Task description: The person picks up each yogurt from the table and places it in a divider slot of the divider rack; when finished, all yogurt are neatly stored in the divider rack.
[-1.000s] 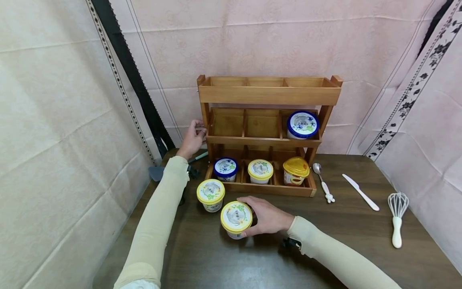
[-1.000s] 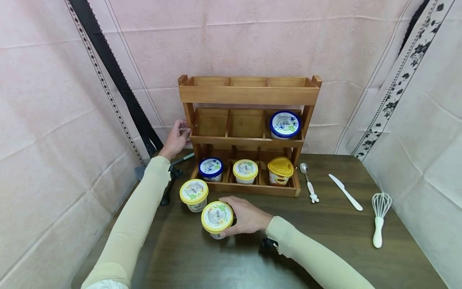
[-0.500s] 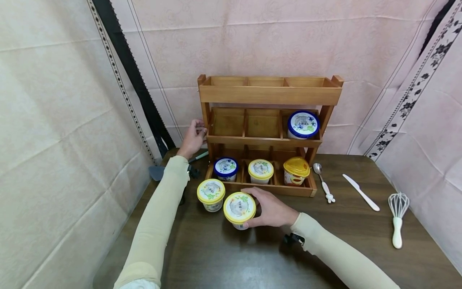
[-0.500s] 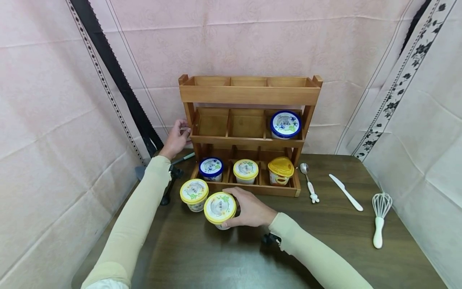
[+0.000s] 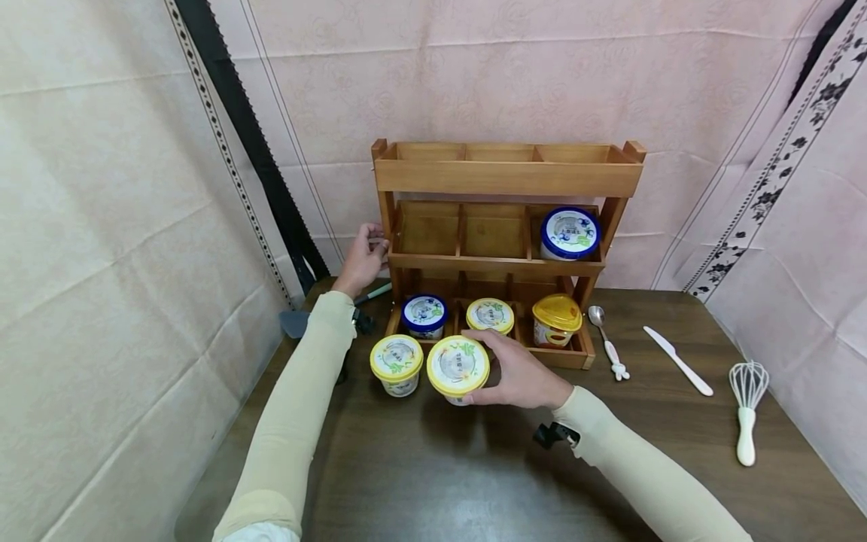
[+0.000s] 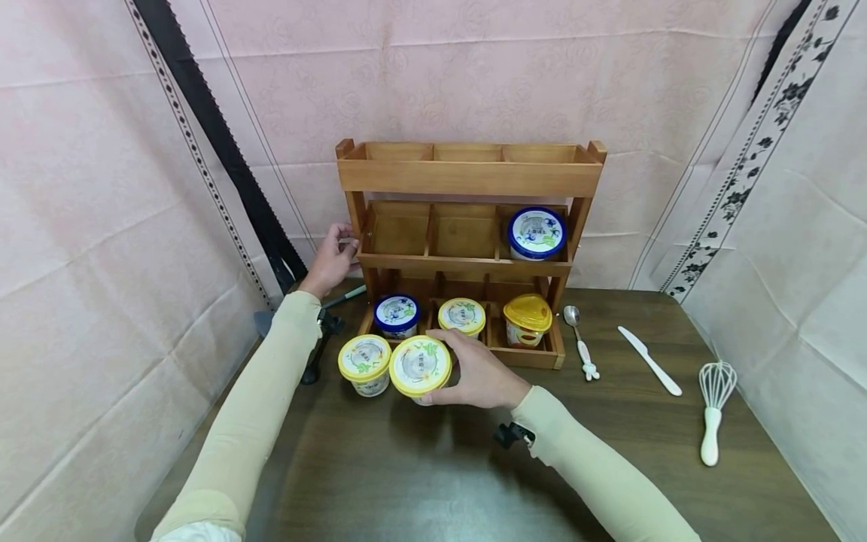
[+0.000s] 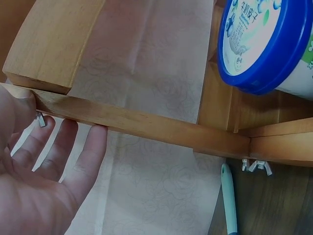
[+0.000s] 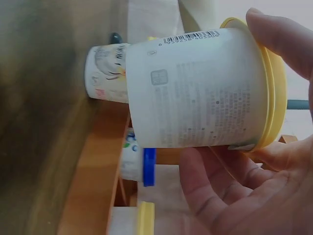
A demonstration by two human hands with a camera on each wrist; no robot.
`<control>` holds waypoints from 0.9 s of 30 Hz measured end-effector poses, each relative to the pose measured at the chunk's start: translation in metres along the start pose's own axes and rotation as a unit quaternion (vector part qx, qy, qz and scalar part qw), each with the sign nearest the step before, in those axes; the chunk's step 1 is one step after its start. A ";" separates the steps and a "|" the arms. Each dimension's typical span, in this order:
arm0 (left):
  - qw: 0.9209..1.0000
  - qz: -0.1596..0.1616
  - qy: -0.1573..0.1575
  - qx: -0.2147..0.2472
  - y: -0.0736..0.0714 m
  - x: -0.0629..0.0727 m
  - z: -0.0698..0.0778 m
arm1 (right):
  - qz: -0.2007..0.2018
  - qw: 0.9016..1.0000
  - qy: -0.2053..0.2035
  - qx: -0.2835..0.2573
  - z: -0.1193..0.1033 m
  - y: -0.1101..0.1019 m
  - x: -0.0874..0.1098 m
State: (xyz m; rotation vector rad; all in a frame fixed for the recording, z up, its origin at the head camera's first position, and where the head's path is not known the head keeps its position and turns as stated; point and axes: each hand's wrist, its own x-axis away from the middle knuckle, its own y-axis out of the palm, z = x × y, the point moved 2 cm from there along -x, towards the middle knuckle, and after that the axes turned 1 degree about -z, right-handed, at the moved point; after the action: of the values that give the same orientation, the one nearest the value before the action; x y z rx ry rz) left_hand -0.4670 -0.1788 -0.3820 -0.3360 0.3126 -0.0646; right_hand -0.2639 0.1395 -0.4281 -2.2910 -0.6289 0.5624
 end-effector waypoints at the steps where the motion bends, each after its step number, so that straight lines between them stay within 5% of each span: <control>1: 1.000 0.000 0.000 0.000 0.000 0.000 0.000 | 0.004 1.000 0.000 -0.001 -0.001 -0.003 0.000; 27: 1.000 -0.003 0.000 0.003 -0.001 0.001 -0.002 | 0.101 0.995 0.009 0.003 -0.018 -0.063 -0.014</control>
State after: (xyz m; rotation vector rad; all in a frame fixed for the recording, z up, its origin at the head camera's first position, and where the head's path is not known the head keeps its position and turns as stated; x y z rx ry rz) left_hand -0.4671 -0.1800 -0.3837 -0.3302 0.3111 -0.0722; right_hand -0.2826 0.1633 -0.3686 -2.3672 -0.3881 0.6375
